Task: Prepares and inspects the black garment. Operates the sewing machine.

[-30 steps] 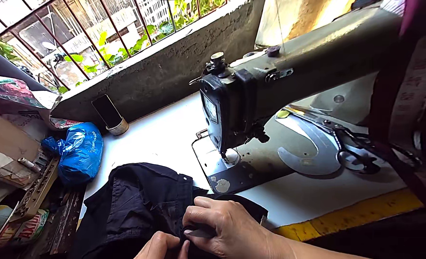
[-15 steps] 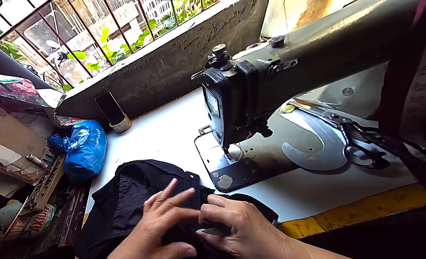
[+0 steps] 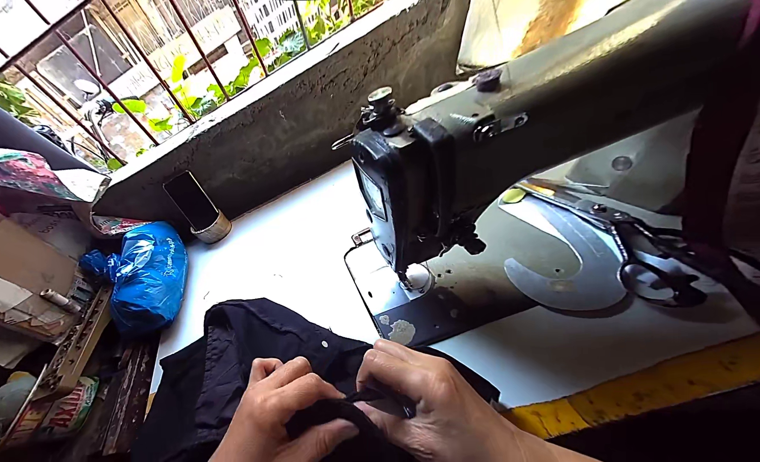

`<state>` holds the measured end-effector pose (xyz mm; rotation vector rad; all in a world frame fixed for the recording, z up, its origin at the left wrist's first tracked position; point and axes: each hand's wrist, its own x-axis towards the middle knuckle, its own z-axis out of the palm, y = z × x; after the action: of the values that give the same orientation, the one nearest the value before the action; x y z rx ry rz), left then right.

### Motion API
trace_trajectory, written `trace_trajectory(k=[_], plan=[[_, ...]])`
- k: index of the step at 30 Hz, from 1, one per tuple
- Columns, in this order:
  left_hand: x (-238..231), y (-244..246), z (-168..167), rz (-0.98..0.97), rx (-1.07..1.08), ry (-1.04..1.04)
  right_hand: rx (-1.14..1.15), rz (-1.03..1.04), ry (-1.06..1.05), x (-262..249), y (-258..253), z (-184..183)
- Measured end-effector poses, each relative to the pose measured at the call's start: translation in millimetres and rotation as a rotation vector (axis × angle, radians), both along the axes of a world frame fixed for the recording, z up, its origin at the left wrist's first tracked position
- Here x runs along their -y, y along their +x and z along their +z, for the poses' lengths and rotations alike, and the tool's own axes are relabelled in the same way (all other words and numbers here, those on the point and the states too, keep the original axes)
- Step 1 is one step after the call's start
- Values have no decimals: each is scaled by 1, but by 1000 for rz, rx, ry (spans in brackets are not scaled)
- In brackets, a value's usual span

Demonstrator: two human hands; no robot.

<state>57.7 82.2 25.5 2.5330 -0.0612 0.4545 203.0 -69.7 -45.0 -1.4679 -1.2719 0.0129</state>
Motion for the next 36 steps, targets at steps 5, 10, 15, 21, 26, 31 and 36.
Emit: trace_trajectory(k=[5, 10, 15, 21, 26, 31, 36], plan=[[-16, -6, -4, -22, -102, -278, -135, 196, -31, 18, 17, 11], [-20, -8, -16, -73, -165, -556, -169, 103, -86, 61, 60, 18], [-19, -11, -23, -135, -140, -605, 83, -286, -334, 94, 115, 8], [-23, -12, -30, -232, -57, -526, 192, -475, -519, 90, 159, -21], [-6, -14, -29, -155, 55, -269, 566, -532, -432, 69, 166, -31], [-1, -16, -32, -78, 122, -218, 654, -411, -286, 66, 145, -18], [9, -14, -31, -18, 163, -67, 356, 94, -130, 71, 63, 26]])
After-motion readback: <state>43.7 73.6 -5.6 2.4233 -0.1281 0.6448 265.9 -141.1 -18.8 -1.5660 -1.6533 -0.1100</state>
